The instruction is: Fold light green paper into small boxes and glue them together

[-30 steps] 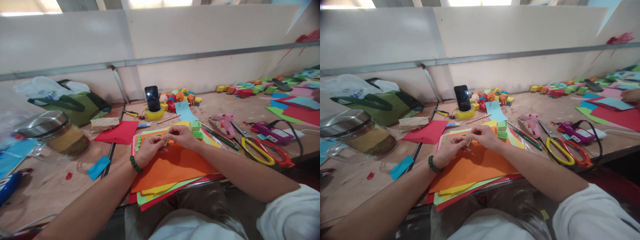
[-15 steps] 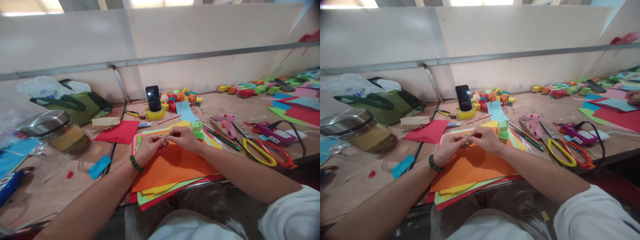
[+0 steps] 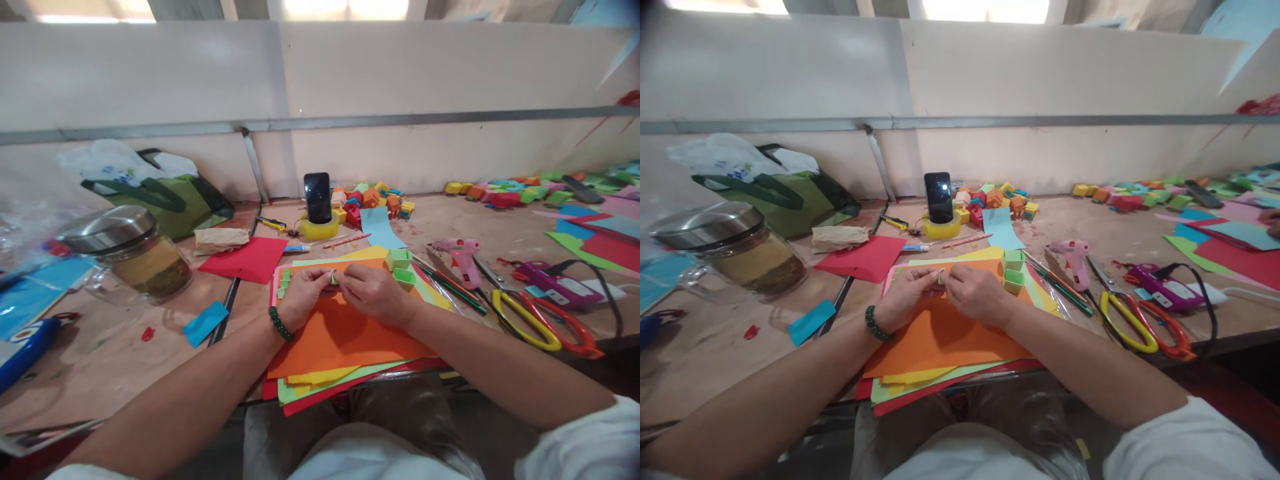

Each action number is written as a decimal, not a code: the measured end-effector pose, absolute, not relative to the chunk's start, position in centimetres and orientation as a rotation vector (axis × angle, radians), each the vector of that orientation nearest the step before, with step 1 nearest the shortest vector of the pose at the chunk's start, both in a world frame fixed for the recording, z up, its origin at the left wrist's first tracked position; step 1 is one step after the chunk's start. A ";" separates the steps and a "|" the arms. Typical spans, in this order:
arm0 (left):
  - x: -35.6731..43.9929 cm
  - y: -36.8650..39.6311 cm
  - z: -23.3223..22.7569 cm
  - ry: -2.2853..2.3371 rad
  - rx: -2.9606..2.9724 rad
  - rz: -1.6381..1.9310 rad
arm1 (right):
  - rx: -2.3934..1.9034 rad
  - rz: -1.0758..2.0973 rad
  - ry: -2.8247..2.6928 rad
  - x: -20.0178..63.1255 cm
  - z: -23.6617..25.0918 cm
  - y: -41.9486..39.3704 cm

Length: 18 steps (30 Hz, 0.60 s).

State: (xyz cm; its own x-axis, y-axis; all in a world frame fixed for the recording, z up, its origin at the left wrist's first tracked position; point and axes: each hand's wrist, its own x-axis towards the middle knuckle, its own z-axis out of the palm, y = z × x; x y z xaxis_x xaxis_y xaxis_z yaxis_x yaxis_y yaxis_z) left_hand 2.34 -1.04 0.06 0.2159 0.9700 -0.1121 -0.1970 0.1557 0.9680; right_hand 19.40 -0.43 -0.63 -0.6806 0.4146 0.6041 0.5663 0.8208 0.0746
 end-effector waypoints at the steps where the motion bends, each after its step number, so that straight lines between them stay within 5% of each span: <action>1: 2.3 -1.1 0.1 0.941 1.044 1.056 | -0.720 -0.385 -2.424 19.4 -0.6 -0.5; 7: 2.0 -0.9 0.2 0.876 1.129 1.088 | -0.731 -0.343 -2.370 19.4 -1.0 -0.5; 18: 1.8 -1.7 0.3 1.037 1.708 1.093 | -0.959 0.753 -1.942 18.8 -0.8 1.1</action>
State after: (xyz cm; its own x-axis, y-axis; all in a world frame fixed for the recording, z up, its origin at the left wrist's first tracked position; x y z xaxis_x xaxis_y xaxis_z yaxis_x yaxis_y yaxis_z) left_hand 1.83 -1.73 0.28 0.2782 0.9281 0.2476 0.1981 -0.3077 0.9306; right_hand 18.84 1.08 -0.85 -0.3702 0.8349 0.4072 0.3421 0.5301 -0.7759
